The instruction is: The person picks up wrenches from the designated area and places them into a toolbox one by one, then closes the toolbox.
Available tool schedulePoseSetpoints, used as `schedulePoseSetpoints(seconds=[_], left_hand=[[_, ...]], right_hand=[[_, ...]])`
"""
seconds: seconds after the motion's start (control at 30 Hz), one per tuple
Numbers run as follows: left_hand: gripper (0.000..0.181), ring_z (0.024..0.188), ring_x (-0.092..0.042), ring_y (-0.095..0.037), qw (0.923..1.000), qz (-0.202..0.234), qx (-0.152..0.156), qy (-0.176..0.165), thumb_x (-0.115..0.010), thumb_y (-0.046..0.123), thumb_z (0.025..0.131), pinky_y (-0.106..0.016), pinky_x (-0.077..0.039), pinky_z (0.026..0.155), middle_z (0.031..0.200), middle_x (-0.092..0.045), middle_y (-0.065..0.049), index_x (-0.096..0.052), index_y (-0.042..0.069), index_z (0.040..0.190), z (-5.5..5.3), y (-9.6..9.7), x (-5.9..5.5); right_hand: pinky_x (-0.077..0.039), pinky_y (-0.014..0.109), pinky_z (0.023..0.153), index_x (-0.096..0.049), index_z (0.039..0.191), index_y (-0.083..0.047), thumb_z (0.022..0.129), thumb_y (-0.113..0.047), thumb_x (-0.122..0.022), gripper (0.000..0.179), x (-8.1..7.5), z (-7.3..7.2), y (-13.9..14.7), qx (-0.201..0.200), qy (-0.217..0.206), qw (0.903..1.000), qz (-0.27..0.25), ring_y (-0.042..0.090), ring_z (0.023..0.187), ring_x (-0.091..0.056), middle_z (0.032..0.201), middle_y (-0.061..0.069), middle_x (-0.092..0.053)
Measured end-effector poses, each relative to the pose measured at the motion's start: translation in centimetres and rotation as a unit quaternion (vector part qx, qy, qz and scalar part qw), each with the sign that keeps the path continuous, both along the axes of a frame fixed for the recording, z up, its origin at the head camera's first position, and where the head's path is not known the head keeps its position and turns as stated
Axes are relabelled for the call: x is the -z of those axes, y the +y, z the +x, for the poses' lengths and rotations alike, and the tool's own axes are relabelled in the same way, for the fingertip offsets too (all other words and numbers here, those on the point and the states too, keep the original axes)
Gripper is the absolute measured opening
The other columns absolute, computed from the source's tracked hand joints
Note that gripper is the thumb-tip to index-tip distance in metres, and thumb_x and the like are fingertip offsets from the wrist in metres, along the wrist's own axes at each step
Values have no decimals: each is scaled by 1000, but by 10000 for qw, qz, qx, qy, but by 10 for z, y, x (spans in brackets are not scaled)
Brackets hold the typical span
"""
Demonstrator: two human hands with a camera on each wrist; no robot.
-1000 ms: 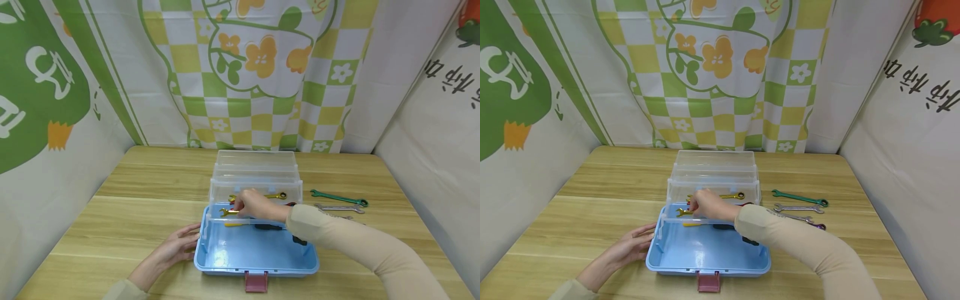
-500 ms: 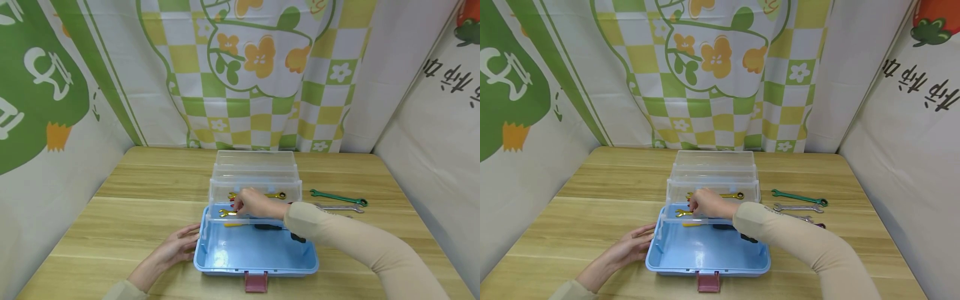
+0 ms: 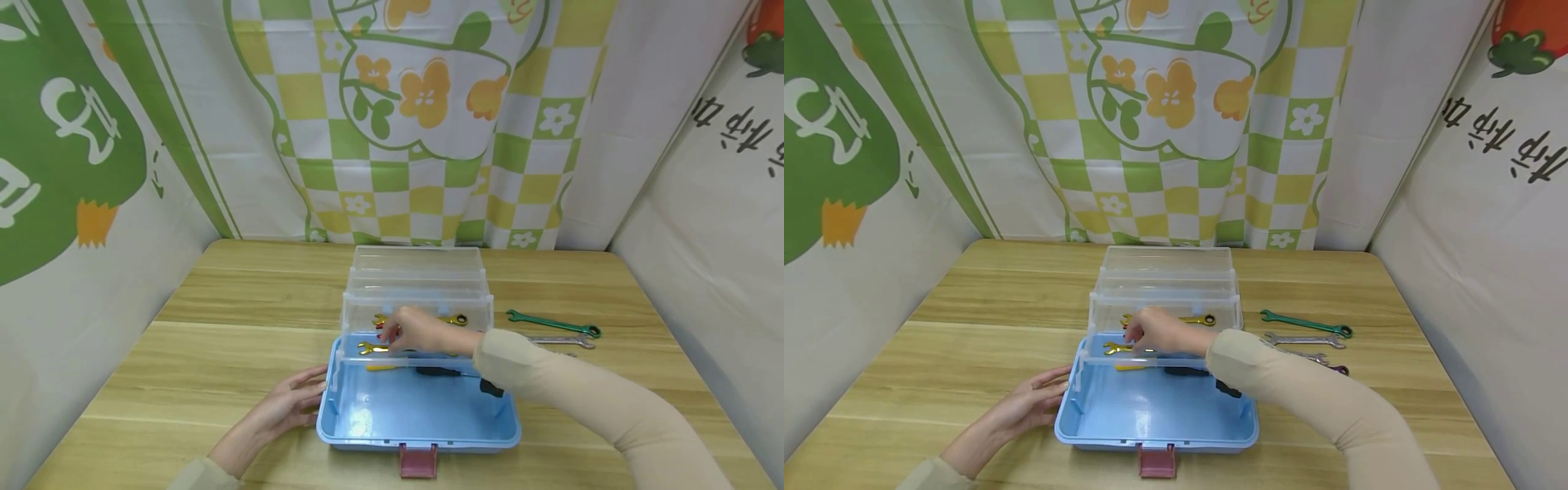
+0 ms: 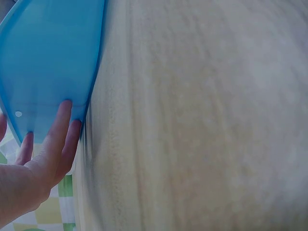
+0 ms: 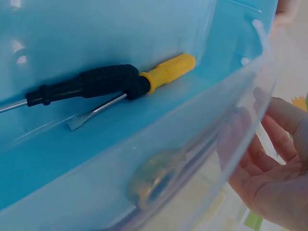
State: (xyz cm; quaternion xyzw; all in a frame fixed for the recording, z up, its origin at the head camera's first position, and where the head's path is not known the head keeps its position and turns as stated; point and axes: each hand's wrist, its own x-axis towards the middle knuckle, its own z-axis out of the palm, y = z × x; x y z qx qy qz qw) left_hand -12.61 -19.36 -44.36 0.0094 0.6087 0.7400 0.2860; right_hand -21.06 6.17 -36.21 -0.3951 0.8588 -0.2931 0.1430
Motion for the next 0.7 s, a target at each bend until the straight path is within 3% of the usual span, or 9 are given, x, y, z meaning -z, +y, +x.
schedulePoseSetpoints(seconds=[0.27,0.7], left_hand=[[64,101,-53,-22,10000,-6,3,9,-52,16,88,-44,-44,87,118,-50,-14,-16,-6,136,1,0,0],[63,101,-53,-22,10000,-38,14,39,-51,16,88,-44,-44,86,118,-49,-15,-17,-6,136,1,0,0]], right_hand=[[-47,17,67,-66,93,-1,78,-5,-65,16,-9,3,19,-168,-83,9998,-83,13,78,-57,92,8,-64],[-49,21,68,-64,97,-1,83,-11,-60,18,-14,10,60,288,-69,9973,-671,13,78,-58,95,9,-63]])
